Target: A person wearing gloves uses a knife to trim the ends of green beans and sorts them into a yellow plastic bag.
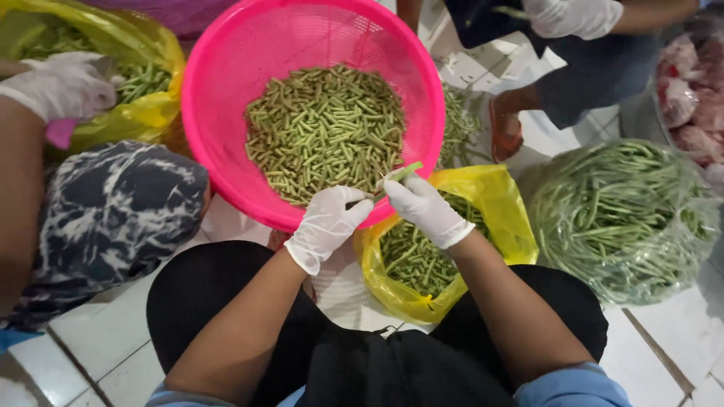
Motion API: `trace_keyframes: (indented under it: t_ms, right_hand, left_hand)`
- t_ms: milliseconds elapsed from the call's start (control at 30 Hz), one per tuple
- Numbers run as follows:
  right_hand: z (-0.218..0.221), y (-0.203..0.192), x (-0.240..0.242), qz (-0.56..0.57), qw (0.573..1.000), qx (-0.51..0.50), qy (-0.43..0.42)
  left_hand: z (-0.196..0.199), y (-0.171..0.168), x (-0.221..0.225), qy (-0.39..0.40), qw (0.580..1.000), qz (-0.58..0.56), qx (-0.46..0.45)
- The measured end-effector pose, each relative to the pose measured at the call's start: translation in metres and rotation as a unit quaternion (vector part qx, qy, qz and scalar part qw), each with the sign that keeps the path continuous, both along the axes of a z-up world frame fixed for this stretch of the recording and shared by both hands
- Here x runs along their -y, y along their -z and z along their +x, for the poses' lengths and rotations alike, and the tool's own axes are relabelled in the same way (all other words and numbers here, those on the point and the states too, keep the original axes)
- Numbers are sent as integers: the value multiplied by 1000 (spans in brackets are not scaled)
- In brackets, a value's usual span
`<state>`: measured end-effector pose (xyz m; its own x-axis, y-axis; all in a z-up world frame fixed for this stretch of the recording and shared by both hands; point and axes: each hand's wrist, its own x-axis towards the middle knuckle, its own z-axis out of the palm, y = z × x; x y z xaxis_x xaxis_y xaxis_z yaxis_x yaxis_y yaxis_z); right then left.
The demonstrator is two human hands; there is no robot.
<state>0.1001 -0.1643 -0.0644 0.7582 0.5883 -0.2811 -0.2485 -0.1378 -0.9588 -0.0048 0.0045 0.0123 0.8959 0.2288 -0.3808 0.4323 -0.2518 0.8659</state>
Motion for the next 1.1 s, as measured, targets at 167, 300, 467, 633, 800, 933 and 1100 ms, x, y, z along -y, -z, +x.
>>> trace_keyframes:
  t_ms: [167, 300, 467, 633, 800, 933, 1100]
  right_hand:
    - [-1, -18, -30, -11, 999, -30, 23]
    - [-15, -86, -36, 125, 985, -119, 18]
    - [-15, -54, -25, 115, 986, -119, -12]
    - [-7, -77, -20, 135, 982, -131, -29]
    - [-17, -69, -18, 85, 989, -108, -58]
    - [-14, -54, -17, 75, 991, -80, -75]
    - [-30, -116, -42, 49, 994, -40, -91]
  left_hand:
    - [4, 26, -9, -12, 999, -30, -8]
    - [17, 49, -16, -91, 985, -143, -20]
    - [24, 49, -11, -105, 968, -222, -45]
    - [13, 27, -16, -78, 962, -260, -33]
    - [17, 38, -19, -42, 990, -127, -33]
    - [13, 27, -21, -42, 996, -80, -15]
    - [14, 21, -16, -43, 999, -32, 2]
